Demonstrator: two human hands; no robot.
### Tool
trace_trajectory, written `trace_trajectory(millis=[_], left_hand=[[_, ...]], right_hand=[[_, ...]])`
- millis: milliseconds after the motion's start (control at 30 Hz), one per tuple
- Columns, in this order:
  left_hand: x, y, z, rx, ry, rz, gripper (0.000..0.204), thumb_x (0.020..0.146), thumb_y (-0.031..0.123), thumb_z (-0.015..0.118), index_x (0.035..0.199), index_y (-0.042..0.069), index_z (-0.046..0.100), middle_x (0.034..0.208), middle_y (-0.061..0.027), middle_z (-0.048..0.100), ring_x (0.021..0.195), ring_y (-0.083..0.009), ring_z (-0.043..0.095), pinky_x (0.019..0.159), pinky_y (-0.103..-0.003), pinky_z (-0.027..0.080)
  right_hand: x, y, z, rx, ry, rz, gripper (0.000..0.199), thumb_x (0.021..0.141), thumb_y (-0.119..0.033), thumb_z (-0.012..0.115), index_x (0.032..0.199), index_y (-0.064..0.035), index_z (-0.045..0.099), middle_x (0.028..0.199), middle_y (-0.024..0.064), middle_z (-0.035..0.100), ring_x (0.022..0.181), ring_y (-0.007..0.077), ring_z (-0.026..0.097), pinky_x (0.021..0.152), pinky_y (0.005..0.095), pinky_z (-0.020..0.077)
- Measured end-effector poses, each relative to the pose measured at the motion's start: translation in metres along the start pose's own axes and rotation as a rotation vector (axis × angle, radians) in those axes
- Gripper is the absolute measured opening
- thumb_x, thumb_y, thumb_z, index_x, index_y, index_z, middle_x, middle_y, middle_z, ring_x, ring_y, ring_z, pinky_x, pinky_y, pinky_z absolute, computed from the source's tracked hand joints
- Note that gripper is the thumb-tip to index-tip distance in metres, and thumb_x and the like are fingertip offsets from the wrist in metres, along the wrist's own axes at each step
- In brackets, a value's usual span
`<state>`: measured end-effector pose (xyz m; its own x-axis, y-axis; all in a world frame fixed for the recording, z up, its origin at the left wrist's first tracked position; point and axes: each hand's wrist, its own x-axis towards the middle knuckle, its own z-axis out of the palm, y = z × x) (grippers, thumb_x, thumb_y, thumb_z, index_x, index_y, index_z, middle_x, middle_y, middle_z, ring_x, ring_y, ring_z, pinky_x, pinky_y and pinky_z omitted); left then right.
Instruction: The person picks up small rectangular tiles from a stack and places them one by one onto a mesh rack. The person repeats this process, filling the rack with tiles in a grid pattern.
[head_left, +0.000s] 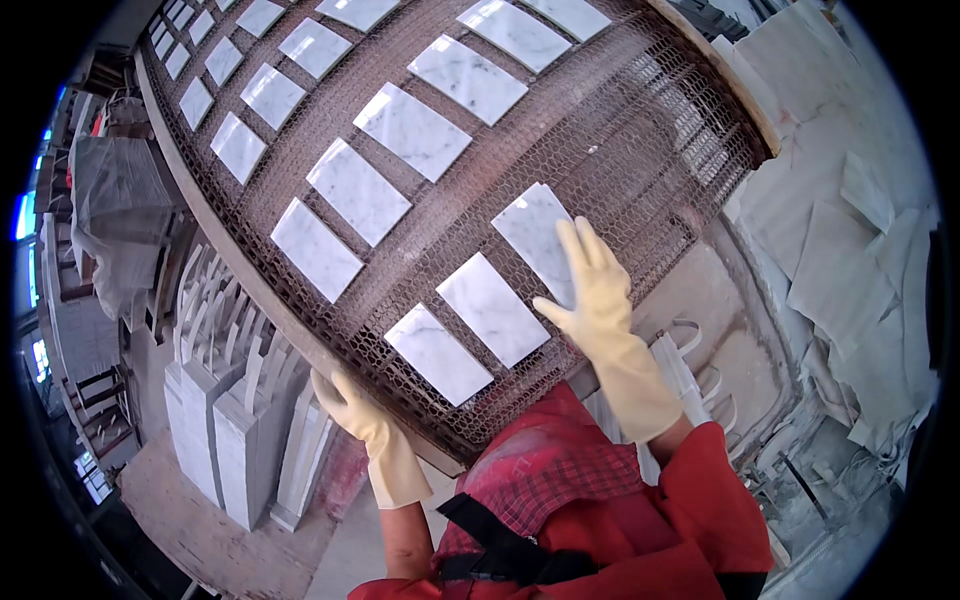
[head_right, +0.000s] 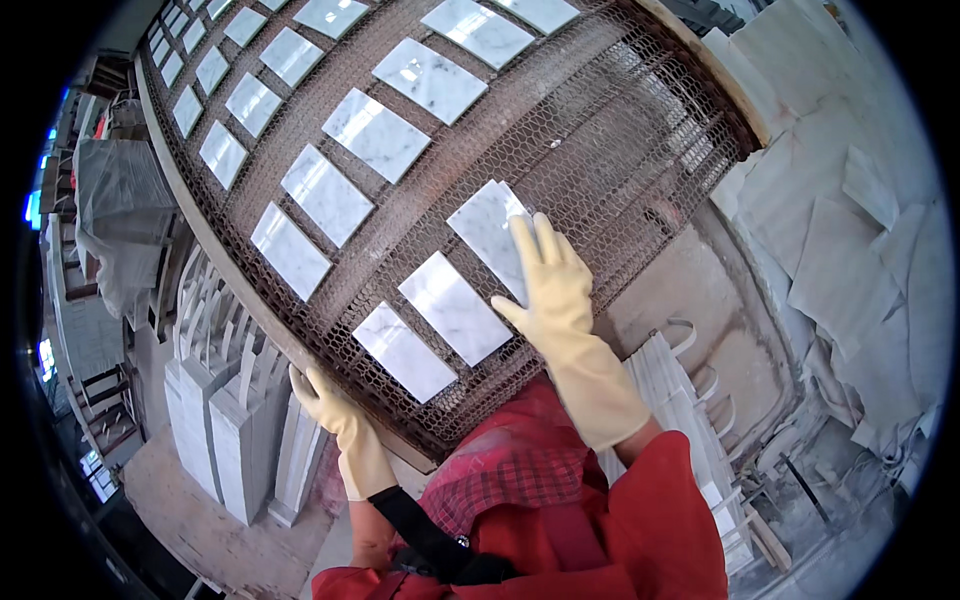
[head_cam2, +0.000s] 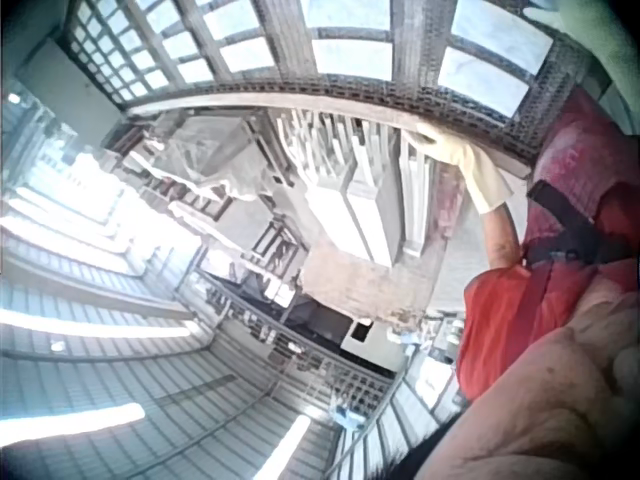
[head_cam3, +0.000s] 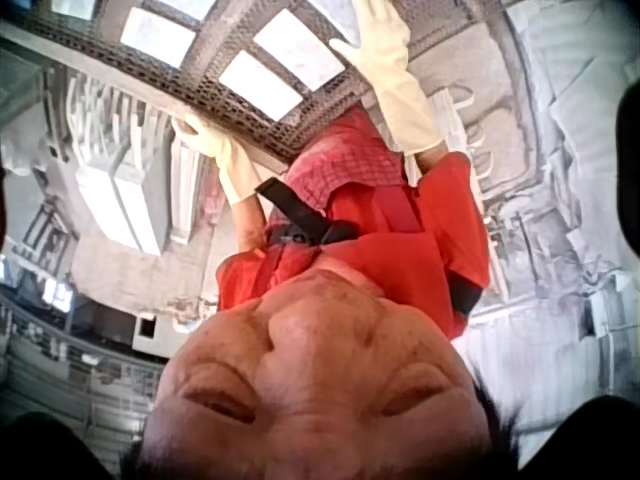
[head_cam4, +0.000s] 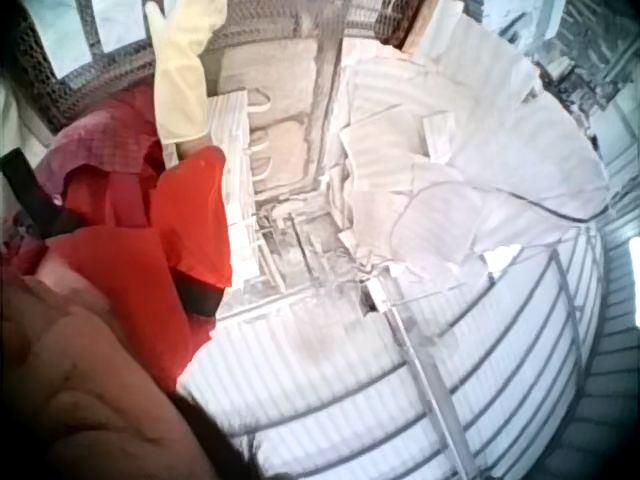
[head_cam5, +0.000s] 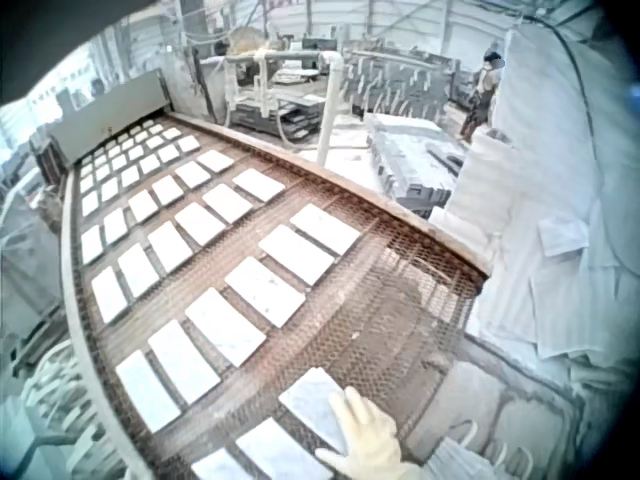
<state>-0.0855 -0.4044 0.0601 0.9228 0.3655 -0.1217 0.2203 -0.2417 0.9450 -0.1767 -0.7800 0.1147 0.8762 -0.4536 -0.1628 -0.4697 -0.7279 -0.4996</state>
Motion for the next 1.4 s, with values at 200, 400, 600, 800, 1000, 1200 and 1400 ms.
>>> trace_trajectory(millis=[200,400,600,800,1000,1200,1400], left_hand=[[-0.005,-0.003,-0.001,-0.05,0.015,-0.027,0.068,0.112,0.024,0.057,0.166,-0.009,0.031,0.155,-0.0232,0.055,0.13,-0.028,0.063,0.112,-0.039,0.051],[-0.005,-0.006,0.001,-0.118,0.018,-0.037,0.069,0.112,0.022,0.057,0.166,-0.01,0.029,0.152,-0.0239,0.056,0.122,-0.0266,0.065,0.103,-0.037,0.055],[-0.005,-0.023,-0.003,-0.113,0.061,0.017,0.065,0.114,0.022,0.059,0.165,-0.008,0.033,0.145,-0.0203,0.062,0.114,-0.0229,0.068,0.095,-0.034,0.058],[0.0,-0.034,-0.008,-0.077,0.06,0.057,0.065,0.114,0.022,0.058,0.166,-0.007,0.032,0.147,-0.0203,0.061,0.117,-0.0231,0.068,0.097,-0.034,0.058],[-0.011,-0.013,-0.002,-0.148,0.017,-0.053,0.068,0.113,0.02,0.055,0.166,-0.013,0.029,0.166,-0.0272,0.044,0.145,-0.032,0.053,0.122,-0.041,0.044],[-0.005,-0.034,-0.009,-0.048,0.044,0.037,0.068,0.113,0.022,0.057,0.166,-0.01,0.03,0.157,-0.025,0.053,0.129,-0.0283,0.064,0.108,-0.038,0.054],[-0.007,-0.028,-0.007,0.015,0.043,0.049,0.068,0.113,0.023,0.057,0.166,-0.011,0.031,0.157,-0.0255,0.053,0.13,-0.0287,0.063,0.11,-0.038,0.053]], right_hand=[[0.022,-0.017,0.003,-0.103,-0.027,0.14,0.115,0.073,-0.032,0.098,0.168,-0.0173,0.035,0.164,0.0174,0.05,0.132,0.0403,0.063,0.109,0.0519,0.0527],[0.024,0.006,-0.001,0.014,0.082,-0.008,0.118,0.07,-0.034,0.099,0.169,-0.0182,0.036,0.155,0.0187,0.059,0.129,0.0411,0.066,0.111,0.0509,0.0527],[0.027,0.026,-0.027,0.273,0.231,-0.026,0.118,0.069,-0.026,0.098,0.17,-0.0171,0.038,0.153,0.022,0.061,0.14,0.0429,0.058,0.122,0.0523,0.044],[0.052,0.063,-0.038,-0.053,0.273,-0.041,0.112,0.07,-0.026,0.097,0.167,-0.0177,0.041,0.154,0.0178,0.061,0.133,0.0411,0.064,0.115,0.051,0.0497],[0.058,0.081,-0.026,-0.164,0.245,-0.071,0.108,0.071,-0.027,0.097,0.165,-0.0164,0.043,0.153,0.0156,0.062,0.129,0.0394,0.066,0.112,0.0494,0.0524],[0.06,0.081,-0.056,0.081,0.303,-0.106,0.097,0.07,-0.023,0.096,0.158,-0.0114,0.055,0.15,0.0177,0.066,0.135,0.0382,0.065,0.119,0.0461,0.049],[0.081,0.106,-0.083,-0.107,0.38,0.016,0.094,0.072,-0.02,0.095,0.157,-0.0113,0.057,0.151,0.0165,0.066,0.137,0.0378,0.064,0.118,0.0447,0.0491]])
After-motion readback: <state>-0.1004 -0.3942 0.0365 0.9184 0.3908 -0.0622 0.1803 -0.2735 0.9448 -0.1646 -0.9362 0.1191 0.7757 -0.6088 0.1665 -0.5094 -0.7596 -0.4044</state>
